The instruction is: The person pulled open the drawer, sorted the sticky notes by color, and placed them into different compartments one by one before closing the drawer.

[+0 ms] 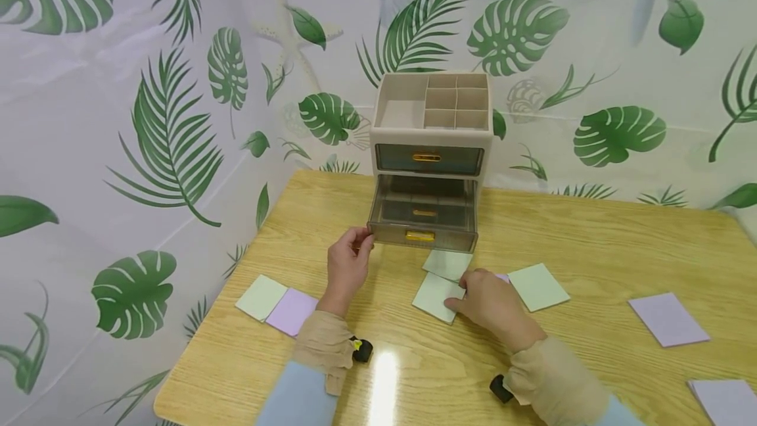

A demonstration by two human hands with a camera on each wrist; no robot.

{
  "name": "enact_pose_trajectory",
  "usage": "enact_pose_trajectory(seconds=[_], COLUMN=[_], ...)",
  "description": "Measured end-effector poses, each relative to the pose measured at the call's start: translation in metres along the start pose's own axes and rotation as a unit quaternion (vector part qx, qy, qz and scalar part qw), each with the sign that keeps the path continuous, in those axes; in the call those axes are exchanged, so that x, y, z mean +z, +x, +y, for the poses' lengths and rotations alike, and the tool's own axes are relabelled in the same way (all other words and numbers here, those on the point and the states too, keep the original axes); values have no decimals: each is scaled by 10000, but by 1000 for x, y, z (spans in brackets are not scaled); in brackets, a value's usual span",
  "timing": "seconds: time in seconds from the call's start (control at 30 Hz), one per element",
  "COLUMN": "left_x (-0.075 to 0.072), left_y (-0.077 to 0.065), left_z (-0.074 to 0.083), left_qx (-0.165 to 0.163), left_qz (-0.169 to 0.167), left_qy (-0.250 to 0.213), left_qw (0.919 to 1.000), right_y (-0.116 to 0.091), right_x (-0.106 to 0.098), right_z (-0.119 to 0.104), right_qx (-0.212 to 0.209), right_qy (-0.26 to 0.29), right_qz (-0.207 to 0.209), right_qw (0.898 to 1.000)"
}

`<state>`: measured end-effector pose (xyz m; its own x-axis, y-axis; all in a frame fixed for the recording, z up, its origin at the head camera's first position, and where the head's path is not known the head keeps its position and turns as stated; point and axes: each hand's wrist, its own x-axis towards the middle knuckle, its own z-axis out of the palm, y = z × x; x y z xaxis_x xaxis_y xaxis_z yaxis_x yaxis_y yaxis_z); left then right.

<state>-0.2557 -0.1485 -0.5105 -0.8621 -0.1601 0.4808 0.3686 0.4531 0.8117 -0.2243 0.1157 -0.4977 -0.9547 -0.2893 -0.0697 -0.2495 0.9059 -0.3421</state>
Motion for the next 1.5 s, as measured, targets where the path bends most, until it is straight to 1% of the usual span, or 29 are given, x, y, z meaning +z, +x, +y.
enact_pose_trajectory(seconds=[0.03,0.2,0.33,0.43,0.7,0.87,1.13,1.27,1.5], left_x=[0,2,3,4,8,7,8,9,9], left_y=[-1,-3,-4,-4,-5,-6,-4,-6,-6], left_z=[0,1,1,0,-2,-1,1,2,3], left_qx=[28,-35,-137,-138,15,-39,-90,-157,-197], left_qz=[18,53,100,151,330,331,266,292,386], left_qy=[-26,-202,-247,-266,-272,-285,-199,-179,-233], left_qw=[10000,9998,9996,9994,9991,9990,9994,9993,9988], right_y=[0,-2,-2,-2,-2,-2,-4,-4,-2], right_x=[0,0,1,2,5,5,5,7,6], right_z=[0,-2,-2,-1,1,-1,-7,-8,-13], right_qx=[0,43,73,73,-233,-261,-140,-274,-702], right_qy=[-3,40,75,137,296,410,605,614,501], right_qz=[9,5,13,74,308,250,54,69,177], right_qw=[10000,10000,9999,9999,9988,9985,9981,9977,9961])
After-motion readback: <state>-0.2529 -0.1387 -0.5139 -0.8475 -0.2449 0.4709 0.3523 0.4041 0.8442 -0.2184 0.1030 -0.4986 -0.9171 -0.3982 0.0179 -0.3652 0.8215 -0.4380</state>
